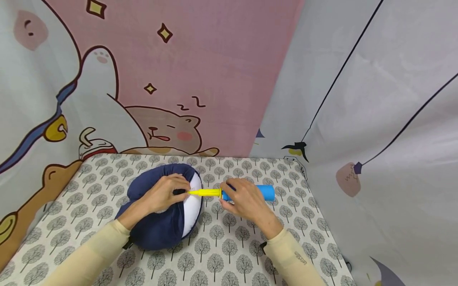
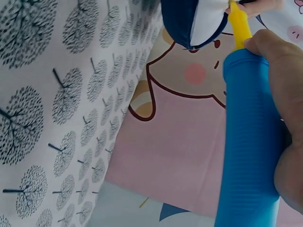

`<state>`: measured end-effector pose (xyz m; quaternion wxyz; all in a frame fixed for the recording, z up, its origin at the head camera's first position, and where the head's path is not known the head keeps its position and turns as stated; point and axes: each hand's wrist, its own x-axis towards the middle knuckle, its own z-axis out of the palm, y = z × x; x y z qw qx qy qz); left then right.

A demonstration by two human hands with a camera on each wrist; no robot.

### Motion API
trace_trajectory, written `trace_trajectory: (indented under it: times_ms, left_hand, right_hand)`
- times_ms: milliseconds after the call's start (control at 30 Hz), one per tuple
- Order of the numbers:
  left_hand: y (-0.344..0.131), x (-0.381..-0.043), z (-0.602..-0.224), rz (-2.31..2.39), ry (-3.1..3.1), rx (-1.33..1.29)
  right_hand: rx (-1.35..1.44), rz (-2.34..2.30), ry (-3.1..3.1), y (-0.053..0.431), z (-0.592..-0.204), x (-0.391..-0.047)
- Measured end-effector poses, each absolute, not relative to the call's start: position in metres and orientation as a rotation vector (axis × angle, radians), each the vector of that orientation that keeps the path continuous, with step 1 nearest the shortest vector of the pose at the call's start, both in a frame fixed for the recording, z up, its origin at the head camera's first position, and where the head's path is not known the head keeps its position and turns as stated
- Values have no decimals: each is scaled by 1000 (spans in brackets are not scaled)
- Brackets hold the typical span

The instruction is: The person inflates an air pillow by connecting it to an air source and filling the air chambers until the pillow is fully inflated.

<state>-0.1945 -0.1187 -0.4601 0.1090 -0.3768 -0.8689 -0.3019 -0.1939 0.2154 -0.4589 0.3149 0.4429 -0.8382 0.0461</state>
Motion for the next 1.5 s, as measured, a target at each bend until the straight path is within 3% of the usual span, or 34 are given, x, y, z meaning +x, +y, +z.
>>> trace_trajectory:
  times_ms: [300, 1200, 1500]
  left_hand:
    - [-120, -198, -462, -908, -2536, -1102]
    - [-115, -196, -468, -881, -2466, -1104]
    - [-119, -195, -468, -895, -2551, -1087]
  right_hand:
    - [1159, 34, -2114, 215, -461, -199]
    - [1246, 670, -2744, 219, -446, -215]
    - [1146, 401, -2479, 220, -460, -209]
